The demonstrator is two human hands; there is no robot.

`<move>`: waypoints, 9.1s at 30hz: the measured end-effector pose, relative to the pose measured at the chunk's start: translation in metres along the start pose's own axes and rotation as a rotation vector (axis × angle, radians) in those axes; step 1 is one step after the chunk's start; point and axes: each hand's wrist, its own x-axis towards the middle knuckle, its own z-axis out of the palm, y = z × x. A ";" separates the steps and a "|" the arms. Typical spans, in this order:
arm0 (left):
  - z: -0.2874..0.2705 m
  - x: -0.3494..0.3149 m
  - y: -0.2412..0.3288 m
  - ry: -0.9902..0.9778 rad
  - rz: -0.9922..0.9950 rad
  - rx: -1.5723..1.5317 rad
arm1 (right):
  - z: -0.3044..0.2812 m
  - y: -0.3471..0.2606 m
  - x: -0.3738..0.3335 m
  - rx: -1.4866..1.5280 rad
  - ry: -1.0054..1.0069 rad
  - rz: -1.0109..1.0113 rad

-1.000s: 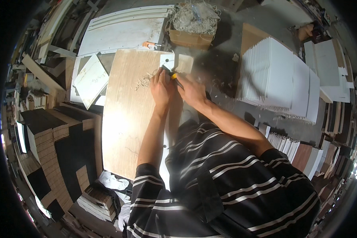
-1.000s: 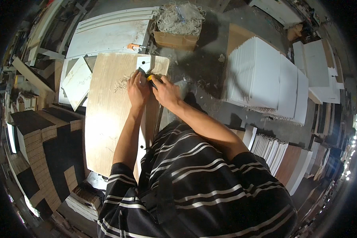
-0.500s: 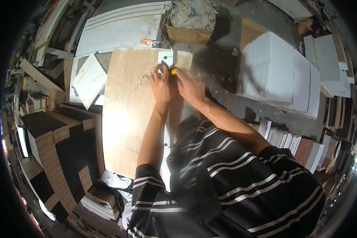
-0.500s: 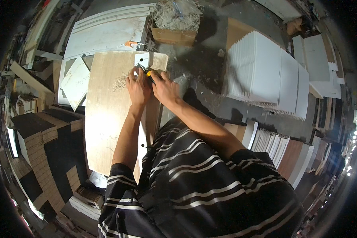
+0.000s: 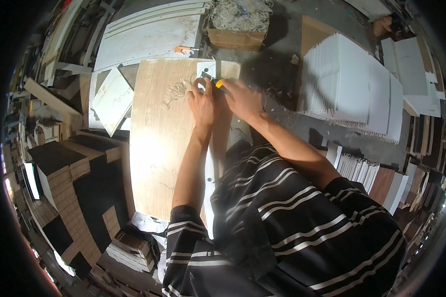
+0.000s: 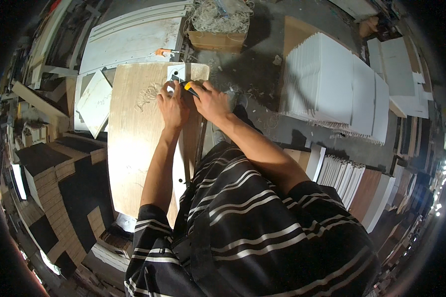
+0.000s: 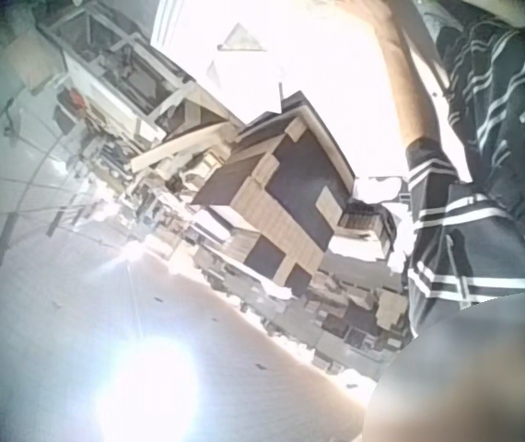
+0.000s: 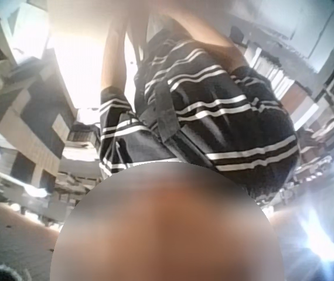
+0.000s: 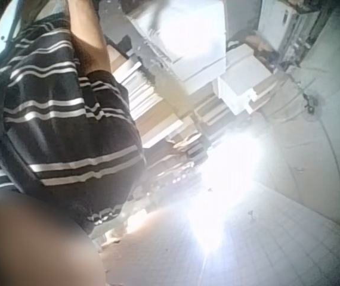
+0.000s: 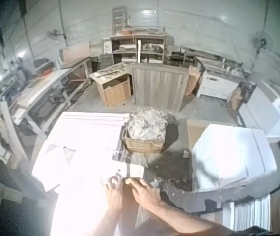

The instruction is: The person uses a yellow utility knife to cut a long white plastic strip on a wooden workbench. They repeatedly score and snap the strip into shorter pieces, then place the cut pieces onto a stack of similar strips.

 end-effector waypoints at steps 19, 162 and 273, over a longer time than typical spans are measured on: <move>-0.005 -0.007 0.002 0.156 -0.110 -0.253 | 0.005 -0.003 -0.015 -0.028 0.131 -0.130; 0.024 0.037 0.058 0.177 -0.103 0.051 | -0.051 0.069 0.087 0.034 0.079 -0.151; 0.022 0.048 0.070 0.060 -0.248 0.061 | -0.038 0.137 0.165 -0.251 -0.859 -0.331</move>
